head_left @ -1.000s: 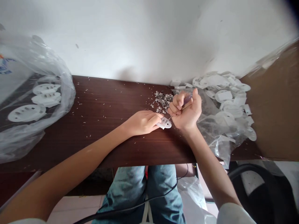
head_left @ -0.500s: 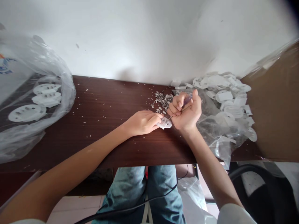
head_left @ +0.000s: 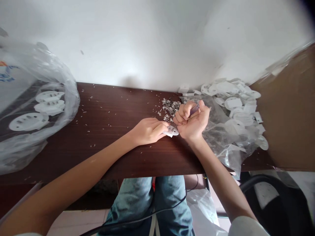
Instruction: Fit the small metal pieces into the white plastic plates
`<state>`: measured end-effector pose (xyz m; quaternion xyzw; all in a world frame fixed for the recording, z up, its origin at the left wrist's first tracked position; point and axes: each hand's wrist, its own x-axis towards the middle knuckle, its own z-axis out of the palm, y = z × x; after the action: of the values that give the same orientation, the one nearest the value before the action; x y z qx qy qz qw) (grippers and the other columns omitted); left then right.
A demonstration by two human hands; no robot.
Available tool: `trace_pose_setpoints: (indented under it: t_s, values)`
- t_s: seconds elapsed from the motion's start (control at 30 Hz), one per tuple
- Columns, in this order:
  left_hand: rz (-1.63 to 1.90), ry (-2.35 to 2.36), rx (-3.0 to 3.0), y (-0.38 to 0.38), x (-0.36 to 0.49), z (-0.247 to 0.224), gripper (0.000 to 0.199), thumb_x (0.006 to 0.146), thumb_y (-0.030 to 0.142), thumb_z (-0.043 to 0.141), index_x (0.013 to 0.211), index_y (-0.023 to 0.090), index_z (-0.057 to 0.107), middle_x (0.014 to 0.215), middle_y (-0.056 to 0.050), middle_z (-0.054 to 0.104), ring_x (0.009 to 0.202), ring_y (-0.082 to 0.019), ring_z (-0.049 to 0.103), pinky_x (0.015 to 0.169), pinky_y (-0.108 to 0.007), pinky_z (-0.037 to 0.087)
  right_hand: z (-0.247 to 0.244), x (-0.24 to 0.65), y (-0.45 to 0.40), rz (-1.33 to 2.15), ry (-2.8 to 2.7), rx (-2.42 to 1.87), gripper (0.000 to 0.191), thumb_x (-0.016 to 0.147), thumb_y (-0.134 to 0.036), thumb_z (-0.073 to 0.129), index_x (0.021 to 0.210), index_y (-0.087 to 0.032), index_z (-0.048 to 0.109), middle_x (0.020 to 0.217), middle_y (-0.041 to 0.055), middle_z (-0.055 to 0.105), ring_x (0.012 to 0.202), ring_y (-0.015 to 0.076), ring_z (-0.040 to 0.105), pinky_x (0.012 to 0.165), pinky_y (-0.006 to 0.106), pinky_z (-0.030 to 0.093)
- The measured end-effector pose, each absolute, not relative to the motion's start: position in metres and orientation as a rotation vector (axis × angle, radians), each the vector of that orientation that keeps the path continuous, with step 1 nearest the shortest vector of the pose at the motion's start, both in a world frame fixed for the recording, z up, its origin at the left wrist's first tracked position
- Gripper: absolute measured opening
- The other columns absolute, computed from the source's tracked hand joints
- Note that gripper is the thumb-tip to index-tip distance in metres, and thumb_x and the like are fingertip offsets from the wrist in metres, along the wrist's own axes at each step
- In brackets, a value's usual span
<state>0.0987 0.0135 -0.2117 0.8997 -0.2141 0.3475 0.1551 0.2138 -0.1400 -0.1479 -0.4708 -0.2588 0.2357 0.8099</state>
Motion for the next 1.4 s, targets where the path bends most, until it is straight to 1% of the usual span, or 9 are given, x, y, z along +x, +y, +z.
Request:
trace_pose_setpoints:
  t_s: [0.07, 0.2, 0.3, 0.37, 0.43, 0.53, 0.63, 0.87, 1.4]
  values:
    - [1.025, -0.597, 2.570, 0.012, 0.099, -0.210, 0.006, 0.099, 0.022, 0.069, 0.104, 0.022, 0.066, 0.107, -0.006, 0.083, 0.083, -0.019, 0.080, 0.075, -0.033, 0.064, -0.147, 0.216, -0.142, 0.484, -0.550, -0.990, 0.067, 0.091, -0.084, 0.049, 0.060, -0.025, 0.036, 0.056, -0.0053, 0.025, 0.044, 0.0112, 0.020, 0.041, 0.028, 0.022]
    - [1.039, -0.393, 2.418, 0.004, 0.099, -0.203, 0.028, 0.099, 0.021, 0.069, 0.128, 0.023, 0.069, 0.113, -0.006, 0.082, 0.095, -0.019, 0.080, 0.088, -0.033, 0.064, -0.147, 0.225, -0.144, 0.281, -0.568, -0.933, 0.064, 0.093, -0.083, 0.045, 0.067, -0.026, 0.036, 0.062, -0.0038, 0.030, 0.049, 0.0129, 0.028, 0.047, 0.029, 0.029]
    - [0.954, -0.139, 2.172, 0.000, 0.100, -0.198, 0.023, 0.100, 0.026, 0.070, 0.123, 0.022, 0.073, 0.113, -0.007, 0.082, 0.099, -0.019, 0.079, 0.088, -0.031, 0.064, -0.155, 0.232, -0.141, 0.133, -0.588, -1.000, 0.055, 0.097, -0.076, 0.043, 0.074, -0.026, 0.039, 0.066, -0.0026, 0.036, 0.052, 0.0146, 0.033, 0.049, 0.029, 0.029]
    - [0.907, 0.058, 1.972, 0.001, 0.102, -0.196, 0.020, 0.099, 0.032, 0.072, 0.115, 0.020, 0.074, 0.106, -0.007, 0.081, 0.093, -0.019, 0.078, 0.079, -0.029, 0.064, -0.164, 0.233, -0.139, 0.079, -0.636, -1.158, 0.047, 0.100, -0.069, 0.043, 0.079, -0.027, 0.042, 0.067, -0.0025, 0.040, 0.053, 0.0153, 0.034, 0.049, 0.029, 0.028]
    - [0.880, 0.181, 1.803, 0.007, 0.105, -0.197, 0.025, 0.097, 0.039, 0.075, 0.109, 0.018, 0.073, 0.100, -0.007, 0.079, 0.088, -0.018, 0.076, 0.073, -0.027, 0.063, -0.174, 0.230, -0.137, -0.018, -0.801, -1.446, 0.039, 0.106, -0.060, 0.038, 0.087, -0.027, 0.048, 0.072, -0.0005, 0.049, 0.060, 0.0177, 0.044, 0.057, 0.031, 0.036]
    - [0.905, 0.239, 1.660, 0.017, 0.111, -0.202, 0.034, 0.094, 0.043, 0.077, 0.116, 0.018, 0.069, 0.109, -0.009, 0.078, 0.096, -0.019, 0.076, 0.081, -0.030, 0.064, -0.184, 0.222, -0.138, -0.087, -1.148, -1.863, 0.029, 0.107, -0.051, 0.042, 0.106, -0.025, 0.054, 0.092, 0.0070, 0.067, 0.076, 0.0232, 0.060, 0.071, 0.036, 0.045]
    - [0.958, 0.235, 1.657, 0.022, 0.114, -0.207, 0.044, 0.092, 0.042, 0.080, 0.127, 0.019, 0.063, 0.121, -0.011, 0.074, 0.107, -0.021, 0.075, 0.088, -0.032, 0.064, -0.187, 0.216, -0.138, -0.111, -1.270, -2.018, 0.029, 0.108, -0.047, 0.042, 0.114, -0.023, 0.056, 0.104, 0.0119, 0.072, 0.085, 0.0276, 0.067, 0.076, 0.038, 0.048]
    - [1.022, 0.184, 1.755, 0.017, 0.113, -0.207, 0.045, 0.094, 0.037, 0.078, 0.130, 0.020, 0.056, 0.120, -0.012, 0.071, 0.100, -0.018, 0.075, 0.080, -0.029, 0.064, -0.184, 0.216, -0.136, -0.209, -1.326, -2.098, 0.027, 0.108, -0.036, 0.041, 0.116, -0.021, 0.063, 0.111, 0.0129, 0.072, 0.096, 0.0281, 0.070, 0.081, 0.037, 0.050]
    - [1.079, 0.214, 1.868, 0.013, 0.110, -0.212, 0.039, 0.099, 0.037, 0.072, 0.131, 0.022, 0.055, 0.124, -0.009, 0.067, 0.106, -0.017, 0.072, 0.084, -0.026, 0.063, -0.185, 0.213, -0.137, -0.296, -1.400, -2.156, 0.028, 0.108, -0.035, 0.043, 0.110, -0.020, 0.067, 0.106, 0.0109, 0.072, 0.085, 0.0237, 0.066, 0.067, 0.032, 0.042]
